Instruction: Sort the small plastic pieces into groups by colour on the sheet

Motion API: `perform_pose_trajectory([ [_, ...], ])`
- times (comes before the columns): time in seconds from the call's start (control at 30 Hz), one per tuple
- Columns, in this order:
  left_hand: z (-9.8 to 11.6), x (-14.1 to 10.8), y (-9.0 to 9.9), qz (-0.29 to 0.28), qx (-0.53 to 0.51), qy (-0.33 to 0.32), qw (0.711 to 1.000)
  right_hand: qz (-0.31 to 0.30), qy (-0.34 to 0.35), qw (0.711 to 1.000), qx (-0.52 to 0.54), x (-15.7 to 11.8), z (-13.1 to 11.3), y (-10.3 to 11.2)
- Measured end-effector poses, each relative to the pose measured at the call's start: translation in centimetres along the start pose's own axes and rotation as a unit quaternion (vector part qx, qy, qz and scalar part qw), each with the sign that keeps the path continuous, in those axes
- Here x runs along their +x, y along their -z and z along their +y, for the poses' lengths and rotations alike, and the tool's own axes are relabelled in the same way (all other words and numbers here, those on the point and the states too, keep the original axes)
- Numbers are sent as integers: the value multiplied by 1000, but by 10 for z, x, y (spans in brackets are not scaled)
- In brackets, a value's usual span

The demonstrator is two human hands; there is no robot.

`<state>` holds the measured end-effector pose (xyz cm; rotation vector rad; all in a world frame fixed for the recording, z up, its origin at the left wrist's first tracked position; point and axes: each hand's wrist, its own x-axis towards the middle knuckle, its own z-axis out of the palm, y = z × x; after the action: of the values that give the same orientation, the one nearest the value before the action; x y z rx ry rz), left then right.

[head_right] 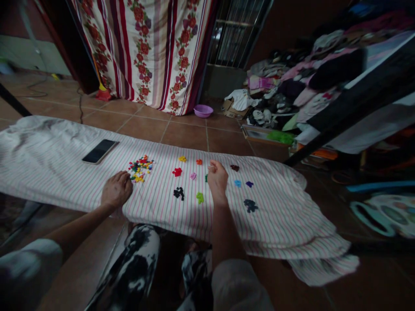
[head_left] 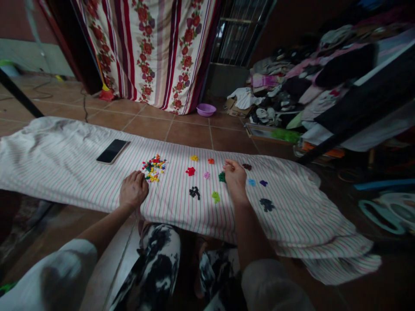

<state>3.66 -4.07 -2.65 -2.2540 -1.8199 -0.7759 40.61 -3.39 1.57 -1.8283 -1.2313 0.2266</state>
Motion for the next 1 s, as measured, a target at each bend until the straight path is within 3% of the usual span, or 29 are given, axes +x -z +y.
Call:
perform_pose_trajectory([
  [0.13, 1, 0, 1, -6, -7, 6, 1000, -46, 32, 998, 29, -10, -35, -28],
  [0.33, 2, 0, 0, 0, -17, 13, 1000, -118, 137, 983, 38, -31, -82, -78],
  [0.57, 3, 0, 0, 0, -17, 17, 1000, -187, 223, 957, -18, -59, -124, -126],
  [0.8, 4, 0, -2, 15, -16, 11, 1000, -200, 215, 950, -104, -71, -134, -153],
  [1.0, 4, 0, -2, 15, -10, 8, 1000, -207, 210, 945, -140, -72, -133, -163],
])
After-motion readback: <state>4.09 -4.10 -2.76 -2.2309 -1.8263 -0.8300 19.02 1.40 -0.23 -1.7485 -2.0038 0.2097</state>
